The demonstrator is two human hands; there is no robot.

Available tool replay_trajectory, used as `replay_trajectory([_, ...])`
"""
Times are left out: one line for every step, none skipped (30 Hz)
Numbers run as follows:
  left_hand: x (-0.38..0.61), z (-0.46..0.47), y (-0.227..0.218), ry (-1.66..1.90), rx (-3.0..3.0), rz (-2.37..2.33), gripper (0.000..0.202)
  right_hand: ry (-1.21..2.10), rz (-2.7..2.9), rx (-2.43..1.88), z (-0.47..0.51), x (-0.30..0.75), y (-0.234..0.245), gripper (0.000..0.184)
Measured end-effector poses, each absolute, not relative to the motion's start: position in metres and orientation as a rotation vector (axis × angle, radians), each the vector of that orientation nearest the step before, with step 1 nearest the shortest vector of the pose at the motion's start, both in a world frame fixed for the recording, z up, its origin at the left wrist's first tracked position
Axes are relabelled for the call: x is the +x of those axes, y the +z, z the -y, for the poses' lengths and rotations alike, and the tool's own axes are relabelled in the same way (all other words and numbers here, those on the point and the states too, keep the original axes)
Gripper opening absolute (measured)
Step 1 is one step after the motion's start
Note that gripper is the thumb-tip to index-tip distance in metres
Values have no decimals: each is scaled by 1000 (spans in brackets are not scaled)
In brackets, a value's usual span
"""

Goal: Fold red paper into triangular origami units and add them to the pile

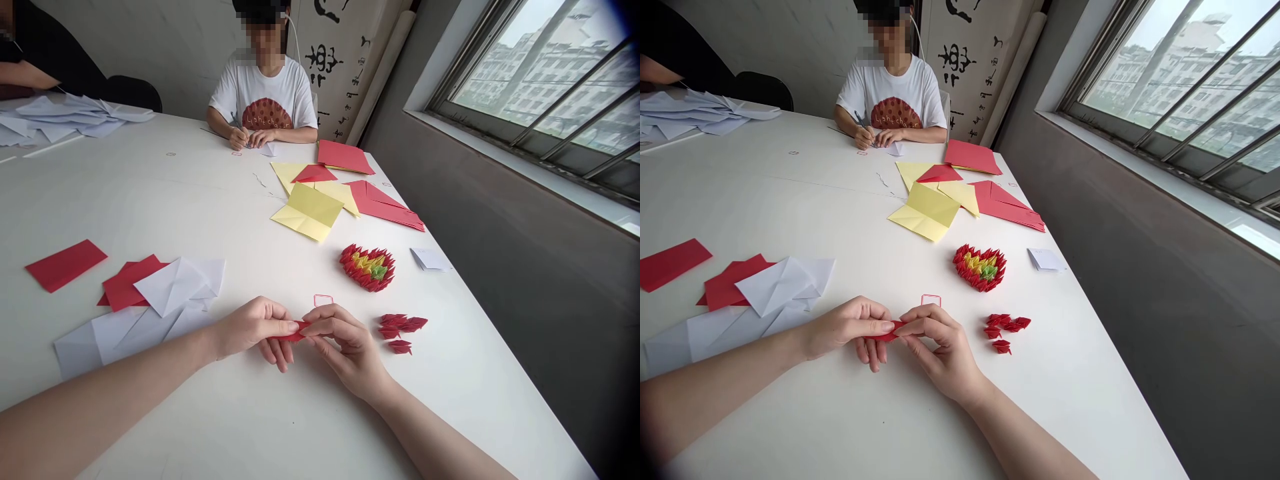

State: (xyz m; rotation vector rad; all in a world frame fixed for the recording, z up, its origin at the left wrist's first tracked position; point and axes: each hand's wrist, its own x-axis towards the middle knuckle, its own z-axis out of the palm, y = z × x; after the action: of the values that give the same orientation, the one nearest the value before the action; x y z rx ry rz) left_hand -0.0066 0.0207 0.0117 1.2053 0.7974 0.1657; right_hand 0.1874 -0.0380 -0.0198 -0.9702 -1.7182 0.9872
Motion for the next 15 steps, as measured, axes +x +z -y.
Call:
replay_trajectory([-7, -22, 12, 153, 1190, -788, 27, 955, 1743, -963, 38, 188, -19, 17])
replay_trajectory([-8, -22, 12, 143, 1175, -782, 26, 922, 1767, -956, 38, 188, -19, 18])
replay_trajectory([-8, -23, 11, 139, 1165, -780, 25, 897, 1791, -949, 37, 188, -19, 18])
replay_trajectory([-8, -23, 11, 139, 1160, -781, 23, 886, 1809, -941, 37, 188, -19, 18])
replay_trajectory([-8, -23, 11, 143, 1158, -783, 22, 892, 1821, -934, 38, 187, -20, 17])
replay_trajectory([-9, -23, 10, 150, 1158, -784, 22, 908, 1827, -930, 38, 187, -21, 17])
replay_trajectory([-8, -23, 10, 159, 1159, -786, 21, 931, 1827, -929, 38, 187, -21, 16])
replay_trajectory([-8, -22, 9, 167, 1159, -789, 22, 954, 1824, -929, 38, 187, -22, 15])
replay_trajectory([-8, -22, 9, 173, 1160, -794, 22, 972, 1823, -935, 39, 187, -23, 14])
replay_trajectory([-8, -22, 8, 176, 1161, -800, 22, 983, 1826, -949, 39, 186, -23, 14])
replay_trajectory([-8, -22, 8, 178, 1166, -805, 21, 993, 1833, -968, 40, 186, -22, 14])
replay_trajectory([-8, -22, 7, 179, 1171, -808, 20, 1003, 1836, -991, 40, 185, -21, 13])
replay_trajectory([-8, -22, 7, 185, 1175, -809, 19, 1019, 1835, -1018, 40, 184, -19, 12])
replay_trajectory([-8, -21, 6, 194, 1179, -807, 18, 1038, 1826, -1045, 40, 183, -18, 12])
replay_trajectory([-8, -21, 6, 209, 1181, -804, 17, 1059, 1809, -1068, 41, 182, -16, 11])
